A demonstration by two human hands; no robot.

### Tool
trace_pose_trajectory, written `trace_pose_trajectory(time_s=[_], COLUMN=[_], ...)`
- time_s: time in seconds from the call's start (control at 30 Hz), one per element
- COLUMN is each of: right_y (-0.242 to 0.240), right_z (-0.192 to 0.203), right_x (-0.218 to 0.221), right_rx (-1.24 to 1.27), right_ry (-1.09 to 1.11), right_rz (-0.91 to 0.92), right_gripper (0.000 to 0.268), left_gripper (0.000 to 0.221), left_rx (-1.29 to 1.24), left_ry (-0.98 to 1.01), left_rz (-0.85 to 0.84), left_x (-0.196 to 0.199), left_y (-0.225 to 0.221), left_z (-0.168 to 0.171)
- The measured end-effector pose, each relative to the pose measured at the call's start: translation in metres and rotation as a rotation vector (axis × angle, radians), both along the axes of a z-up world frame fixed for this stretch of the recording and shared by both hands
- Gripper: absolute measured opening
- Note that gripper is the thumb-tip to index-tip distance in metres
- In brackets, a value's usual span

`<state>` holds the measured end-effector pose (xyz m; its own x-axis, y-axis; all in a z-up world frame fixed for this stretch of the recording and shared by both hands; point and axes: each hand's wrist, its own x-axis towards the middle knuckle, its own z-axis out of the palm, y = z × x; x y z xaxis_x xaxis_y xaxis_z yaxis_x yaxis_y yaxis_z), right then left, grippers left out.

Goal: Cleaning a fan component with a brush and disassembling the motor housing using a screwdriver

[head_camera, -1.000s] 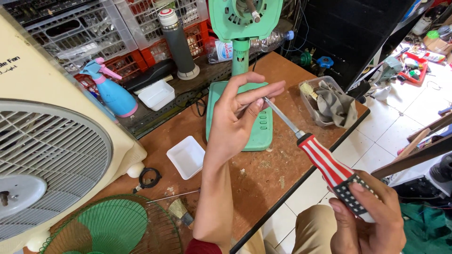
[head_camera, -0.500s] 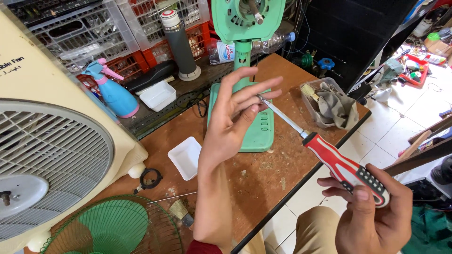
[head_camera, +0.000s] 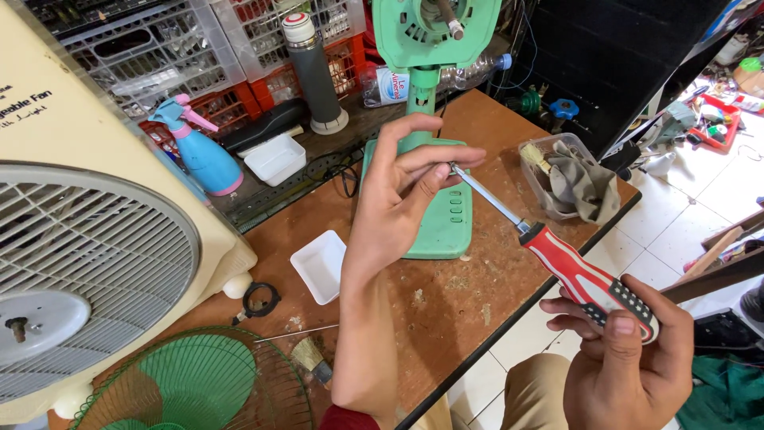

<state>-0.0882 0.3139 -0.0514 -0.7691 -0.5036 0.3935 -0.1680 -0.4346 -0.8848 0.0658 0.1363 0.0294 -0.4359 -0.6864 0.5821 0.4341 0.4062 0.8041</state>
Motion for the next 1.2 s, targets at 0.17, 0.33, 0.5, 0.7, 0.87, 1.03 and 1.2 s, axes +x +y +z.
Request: trace_pose_trajectory(time_s=[0.17, 0.33, 0.5, 0.7, 0.87, 1.03, 1.2], right_y=[0.004, 0.007, 0.008, 0.006, 0.01, 0.01, 0.005], right_z=[-0.003, 0.001, 0.01, 0.015, 0.015, 0.008, 0.014], right_x=[-0.004, -0.006, -0.005, -0.008, -0.011, -0.018, -0.008], right_rx=[-0.009, 0.004, 0.056, 0.092, 0.041, -0.148, -0.146], right_ry=[0.001, -0.023, -0.058, -0.15, -0.265, -0.316, -0.332], right_rz=[0.03, 0.034, 0.029, 0.073, 0.201, 0.409, 0.311], right_gripper=[0.039, 0.042, 0.042, 0.034, 0.037, 0.038, 0.038], left_gripper=[0.033, 0.031, 0.029, 0.025, 0.023, 0.023, 0.027], left_rx=[-0.058, -0.015, -0.017, 0.024, 0.036, 0.061, 0.101], left_ry=[0.029, 0.012, 0.074, 0.092, 0.084, 0.123, 0.147], left_rz=[-0.001, 0.112, 0.058, -0.016, -0.036, -0.071, -0.135], left_x=[0.002, 0.003, 0.003, 0.003, 0.004, 0.006, 0.01], left_y=[-0.009, -0.014, -0.017, -0.018, -0.019, -0.021, -0.023], left_z=[-0.006, -0.01, -0.014, -0.019, -0.019, -0.021, -0.019])
